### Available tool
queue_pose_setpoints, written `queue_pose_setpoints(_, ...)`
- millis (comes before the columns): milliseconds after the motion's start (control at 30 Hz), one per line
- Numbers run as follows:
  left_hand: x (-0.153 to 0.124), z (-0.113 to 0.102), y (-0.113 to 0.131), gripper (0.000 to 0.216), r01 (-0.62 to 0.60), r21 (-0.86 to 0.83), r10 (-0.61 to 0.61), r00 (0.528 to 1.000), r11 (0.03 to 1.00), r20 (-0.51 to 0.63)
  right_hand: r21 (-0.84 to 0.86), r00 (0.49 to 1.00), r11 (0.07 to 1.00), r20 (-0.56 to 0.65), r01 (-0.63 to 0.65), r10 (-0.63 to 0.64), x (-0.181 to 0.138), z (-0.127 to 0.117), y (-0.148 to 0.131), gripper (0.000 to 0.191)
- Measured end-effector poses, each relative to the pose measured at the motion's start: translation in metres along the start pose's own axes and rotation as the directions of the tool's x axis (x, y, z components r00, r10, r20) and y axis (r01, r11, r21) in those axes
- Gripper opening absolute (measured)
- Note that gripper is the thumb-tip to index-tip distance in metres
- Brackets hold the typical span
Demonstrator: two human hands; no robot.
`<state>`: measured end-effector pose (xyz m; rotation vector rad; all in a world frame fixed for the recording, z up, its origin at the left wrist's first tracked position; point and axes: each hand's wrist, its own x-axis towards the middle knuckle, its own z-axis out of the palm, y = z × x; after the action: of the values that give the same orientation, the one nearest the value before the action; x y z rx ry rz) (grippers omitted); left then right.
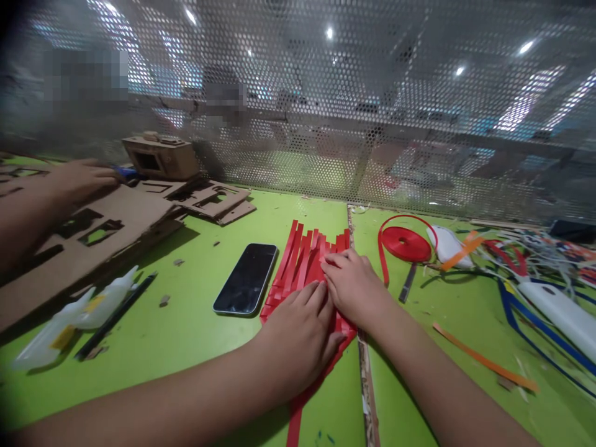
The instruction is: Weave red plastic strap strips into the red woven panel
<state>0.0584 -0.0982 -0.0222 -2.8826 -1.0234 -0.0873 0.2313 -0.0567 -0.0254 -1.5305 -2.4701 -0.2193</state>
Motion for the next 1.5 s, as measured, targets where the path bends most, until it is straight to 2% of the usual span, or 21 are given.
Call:
queue_pose_setpoints(100,-0.001,0.001,0.001,0.068,-0.002,-0.013,0.002,1.000,1.000,-0.014,0.041,0.997,0.998,0.068,-0.050,0.047,-0.001,0.007,0.004,0.037)
queue_pose_setpoints(200,-0.001,0.000,0.000,0.064,0.000,-0.048,-0.002,0.999,0.999,-0.049,0.077,0.992,0.992,0.087,-0.097,0.090,0.000,0.009,0.005,0.037)
queue_pose_setpoints(400,0.014,-0.018,-0.029,0.029,0.058,-0.266,-0.080,0.994,0.962,-0.070,0.133,0.986,0.980,0.089,-0.150,0.139,0.001,0.004,-0.004,0.034)
queue_pose_setpoints(467,0.027,-0.026,-0.044,0.026,0.096,-0.303,-0.132,0.986,0.948,-0.103,0.131,0.978,0.971,0.093,-0.198,0.186,0.001,0.001,-0.007,0.032)
queue_pose_setpoints(600,0.069,-0.032,-0.073,0.032,0.154,-0.282,-0.172,0.984,0.947,-0.038,0.078,0.966,0.968,0.112,-0.240,0.231,0.003,-0.003,-0.011,0.026)
queue_pose_setpoints(733,0.111,-0.021,-0.096,0.047,0.168,-0.268,-0.169,0.985,0.949,0.016,0.067,0.968,0.970,0.109,-0.235,0.227,0.003,-0.001,-0.009,0.016)
queue_pose_setpoints(867,0.129,-0.006,-0.108,0.031,0.164,-0.282,-0.152,0.986,0.945,0.065,0.071,0.971,0.971,0.097,-0.226,0.219,0.002,0.002,-0.008,0.013)
queue_pose_setpoints(1000,0.127,0.000,-0.113,0.031,0.164,-0.318,-0.169,0.986,0.934,0.015,0.076,0.973,0.972,0.094,-0.220,0.213,0.002,0.002,-0.008,0.013)
queue_pose_setpoints(1167,0.117,-0.011,-0.114,0.028,0.146,-0.338,-0.183,0.980,0.930,-0.081,0.090,0.972,0.970,0.091,-0.226,0.218,0.001,0.002,-0.009,0.014)
queue_pose_setpoints(1433,0.077,-0.033,-0.099,0.019,0.105,-0.249,-0.173,0.947,0.963,-0.269,0.122,0.964,0.959,0.102,-0.256,0.244,0.003,0.004,-0.009,0.020)
queue_pose_setpoints(1500,0.069,-0.034,-0.096,0.021,0.089,-0.294,-0.182,0.934,0.952,-0.309,0.133,0.964,0.957,0.100,-0.258,0.246,0.003,0.004,-0.009,0.019)
